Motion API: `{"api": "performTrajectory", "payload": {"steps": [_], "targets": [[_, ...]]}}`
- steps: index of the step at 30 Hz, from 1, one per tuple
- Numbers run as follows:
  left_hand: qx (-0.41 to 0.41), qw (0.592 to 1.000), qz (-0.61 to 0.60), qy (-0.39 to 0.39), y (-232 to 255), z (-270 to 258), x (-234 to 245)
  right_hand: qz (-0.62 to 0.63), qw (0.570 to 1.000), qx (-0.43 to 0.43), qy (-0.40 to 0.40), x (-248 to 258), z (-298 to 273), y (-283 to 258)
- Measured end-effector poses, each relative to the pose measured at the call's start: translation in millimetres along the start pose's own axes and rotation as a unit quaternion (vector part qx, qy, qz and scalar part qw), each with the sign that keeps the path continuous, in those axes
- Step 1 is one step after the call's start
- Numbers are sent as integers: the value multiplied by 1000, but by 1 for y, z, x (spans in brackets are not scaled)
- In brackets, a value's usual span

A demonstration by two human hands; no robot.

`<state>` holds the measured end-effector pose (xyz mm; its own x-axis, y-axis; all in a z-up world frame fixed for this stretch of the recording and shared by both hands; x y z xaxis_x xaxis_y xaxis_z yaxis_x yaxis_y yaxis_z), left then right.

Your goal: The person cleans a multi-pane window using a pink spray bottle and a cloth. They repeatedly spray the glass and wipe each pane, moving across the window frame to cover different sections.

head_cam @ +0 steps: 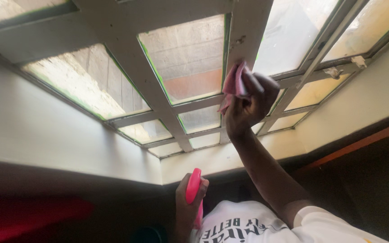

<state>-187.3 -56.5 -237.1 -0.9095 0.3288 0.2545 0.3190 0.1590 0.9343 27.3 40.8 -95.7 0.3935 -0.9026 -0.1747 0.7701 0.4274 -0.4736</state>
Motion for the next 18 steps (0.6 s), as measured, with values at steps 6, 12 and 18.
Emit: {"api": "performTrajectory", "payload": {"steps": [6,12,18], "targets": [[-116,993,4,-24,5,1,-9,101,992,7,82,-21,55,35],[-73,991,39,-101,8,5,-29,-38,998,51,-29,22,-11,37],[-163,979,44,-113,16,5,-24,-31,997,47,-56,33,-30,36]]}}
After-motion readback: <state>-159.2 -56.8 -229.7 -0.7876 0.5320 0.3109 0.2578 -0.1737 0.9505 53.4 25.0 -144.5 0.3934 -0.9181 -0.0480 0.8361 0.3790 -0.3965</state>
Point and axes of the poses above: each hand's wrist, its own z-axis towards the middle knuckle, its own x-axis out of the back of the hand, y = z × x, the point moved 1 cm from there along z, towards the middle knuckle, and after that the axes turned 5 degrees about z, right-handed, at the moved point
